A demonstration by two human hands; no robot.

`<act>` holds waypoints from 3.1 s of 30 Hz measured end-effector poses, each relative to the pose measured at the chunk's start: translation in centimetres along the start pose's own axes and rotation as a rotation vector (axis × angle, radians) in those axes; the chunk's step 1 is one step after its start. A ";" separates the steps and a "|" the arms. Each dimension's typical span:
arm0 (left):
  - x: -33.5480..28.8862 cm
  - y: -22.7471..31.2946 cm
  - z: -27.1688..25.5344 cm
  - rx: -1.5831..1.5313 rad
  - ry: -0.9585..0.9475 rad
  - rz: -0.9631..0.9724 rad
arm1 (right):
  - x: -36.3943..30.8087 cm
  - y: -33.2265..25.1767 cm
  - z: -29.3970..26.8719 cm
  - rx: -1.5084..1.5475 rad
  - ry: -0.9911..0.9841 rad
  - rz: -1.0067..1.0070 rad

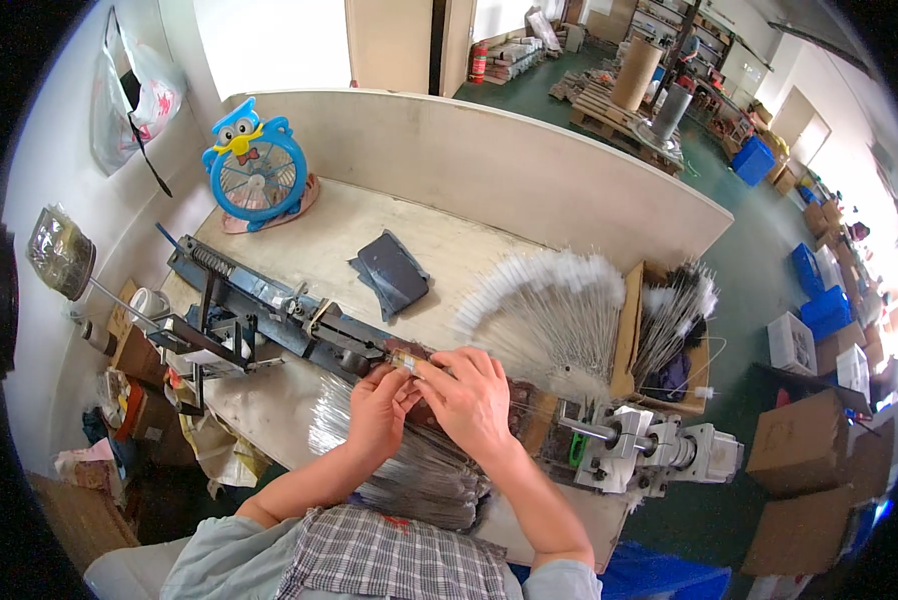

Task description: Assembling small brushes by manually inserting filaments into ferrules and using a crimping machine.

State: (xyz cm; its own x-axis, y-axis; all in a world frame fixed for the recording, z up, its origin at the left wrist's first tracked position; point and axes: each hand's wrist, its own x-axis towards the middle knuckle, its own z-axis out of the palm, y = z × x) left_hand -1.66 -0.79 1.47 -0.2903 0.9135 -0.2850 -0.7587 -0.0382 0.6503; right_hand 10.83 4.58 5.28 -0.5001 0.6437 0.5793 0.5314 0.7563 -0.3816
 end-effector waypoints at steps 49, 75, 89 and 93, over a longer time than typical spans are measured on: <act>-0.2 0.4 0.4 -0.078 0.042 -0.046 | -0.3 -0.9 0.4 -0.084 0.006 0.062; -1.2 1.2 -0.1 -0.056 -0.006 -0.122 | -1.4 -0.8 -1.3 -0.111 -0.054 0.078; -2.7 4.3 -6.0 0.392 -0.062 -0.213 | -9.2 0.8 -2.8 0.034 -0.518 0.309; -1.8 8.1 -14.5 0.136 0.481 0.109 | -9.1 0.8 -3.8 0.026 -0.616 0.319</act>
State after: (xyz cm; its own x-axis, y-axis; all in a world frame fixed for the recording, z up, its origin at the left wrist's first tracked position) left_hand -15.74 -8.65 -2.97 -0.6234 0.6158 -0.4818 -0.6355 -0.0402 0.7710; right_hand 18.41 -1.07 2.43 -0.6235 0.7782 -0.0756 0.7040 0.5167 -0.4872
